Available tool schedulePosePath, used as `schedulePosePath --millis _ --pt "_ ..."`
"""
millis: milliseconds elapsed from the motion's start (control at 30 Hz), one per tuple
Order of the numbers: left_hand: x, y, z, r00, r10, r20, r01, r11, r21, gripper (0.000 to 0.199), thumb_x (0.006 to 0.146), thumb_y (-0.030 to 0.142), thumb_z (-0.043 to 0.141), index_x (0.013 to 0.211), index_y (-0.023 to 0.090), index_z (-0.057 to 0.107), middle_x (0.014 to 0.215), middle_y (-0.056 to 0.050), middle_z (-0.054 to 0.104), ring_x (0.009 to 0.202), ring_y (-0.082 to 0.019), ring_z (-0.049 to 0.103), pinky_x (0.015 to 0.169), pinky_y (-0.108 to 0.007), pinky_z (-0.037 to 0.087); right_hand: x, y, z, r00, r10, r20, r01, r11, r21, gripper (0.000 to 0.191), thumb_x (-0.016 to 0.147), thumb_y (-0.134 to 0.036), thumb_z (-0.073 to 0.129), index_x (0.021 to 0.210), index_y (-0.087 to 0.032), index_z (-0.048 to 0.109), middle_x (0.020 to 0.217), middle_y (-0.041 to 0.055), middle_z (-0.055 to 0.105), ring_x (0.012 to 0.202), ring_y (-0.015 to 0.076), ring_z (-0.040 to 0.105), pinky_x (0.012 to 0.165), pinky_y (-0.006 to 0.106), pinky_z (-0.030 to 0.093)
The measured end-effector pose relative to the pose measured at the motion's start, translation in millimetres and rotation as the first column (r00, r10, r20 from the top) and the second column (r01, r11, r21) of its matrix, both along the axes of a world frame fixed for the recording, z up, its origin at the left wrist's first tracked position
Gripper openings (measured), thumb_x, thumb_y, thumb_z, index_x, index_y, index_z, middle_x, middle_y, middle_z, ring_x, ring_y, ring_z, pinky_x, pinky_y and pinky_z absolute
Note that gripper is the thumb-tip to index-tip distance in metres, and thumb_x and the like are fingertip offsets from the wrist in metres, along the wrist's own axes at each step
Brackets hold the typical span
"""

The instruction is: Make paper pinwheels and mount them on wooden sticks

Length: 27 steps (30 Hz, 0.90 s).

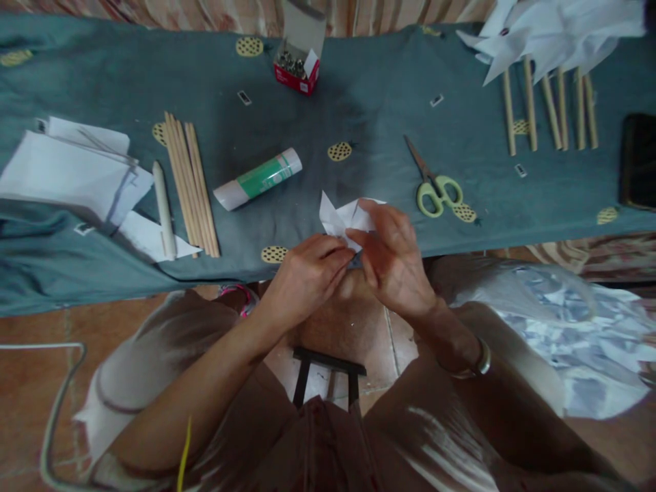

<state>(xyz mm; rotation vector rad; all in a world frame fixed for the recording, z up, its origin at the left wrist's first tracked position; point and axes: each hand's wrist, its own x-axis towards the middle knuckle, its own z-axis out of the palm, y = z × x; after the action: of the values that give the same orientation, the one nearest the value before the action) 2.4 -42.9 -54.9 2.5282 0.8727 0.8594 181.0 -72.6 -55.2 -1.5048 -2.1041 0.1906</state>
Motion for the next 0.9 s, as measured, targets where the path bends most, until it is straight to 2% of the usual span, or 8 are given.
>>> schedulePosePath --millis 133,367,567,767,900 --pt "0 0 0.5 1.0 -0.006 0.006 0.006 1.0 0.011 0.013 0.092 0.014 0.056 0.094 0.013 0.069 0.092 -0.008 0.071 0.084 -0.018 0.068 0.074 -0.029 0.057 -2 -1 -3.0 1.0 -0.003 0.021 0.002 0.999 0.044 0.027 0.093 -0.022 0.041 0.11 -0.027 0.062 0.143 0.0077 0.05 0.131 0.0297 0.047 0.105 0.052 0.046" --pt "-1 1 5.0 1.0 -0.01 0.011 0.011 1.0 -0.01 0.012 0.091 0.015 0.058 0.095 0.014 0.069 0.094 -0.008 0.071 0.086 -0.018 0.067 0.076 -0.03 0.056 -4 -3 -3.6 1.0 -0.002 -0.03 0.001 0.999 -0.035 0.031 0.09 -0.02 0.044 0.114 -0.026 0.062 0.146 0.0065 0.047 0.137 0.03 0.042 0.109 0.051 0.04" --pt "-15 12 8.4 0.99 0.118 0.082 -0.108 0.987 -0.116 0.014 0.092 0.026 0.06 0.094 0.017 0.072 0.089 -0.006 0.071 0.084 -0.017 0.066 0.077 -0.029 0.054 -5 -4 -3.2 1.0 0.007 -0.028 -0.008 0.999 -0.041 0.032 0.086 -0.021 0.05 0.116 -0.025 0.06 0.152 0.008 0.043 0.144 0.0314 0.033 0.109 0.056 0.037" --pt "-29 16 6.3 0.975 0.206 0.083 -0.187 0.963 -0.192 0.017 0.09 0.027 0.061 0.095 0.016 0.073 0.09 -0.007 0.073 0.087 -0.018 0.067 0.081 -0.031 0.054 -4 -2 -5.4 1.0 0.002 -0.009 -0.002 1.0 -0.003 0.024 0.087 -0.024 0.053 0.109 -0.021 0.064 0.149 0.0114 0.047 0.144 0.0315 0.034 0.106 0.057 0.041" --pt "-31 13 5.8 0.949 0.28 0.142 -0.213 0.907 -0.362 0.022 0.088 0.031 0.064 0.104 0.017 0.071 0.097 -0.008 0.075 0.088 -0.019 0.069 0.082 -0.032 0.054 -3 3 -7.4 0.998 -0.016 -0.055 0.017 1.0 0.014 0.022 0.088 -0.023 0.052 0.102 -0.022 0.068 0.145 0.0086 0.052 0.141 0.0305 0.037 0.108 0.056 0.04"
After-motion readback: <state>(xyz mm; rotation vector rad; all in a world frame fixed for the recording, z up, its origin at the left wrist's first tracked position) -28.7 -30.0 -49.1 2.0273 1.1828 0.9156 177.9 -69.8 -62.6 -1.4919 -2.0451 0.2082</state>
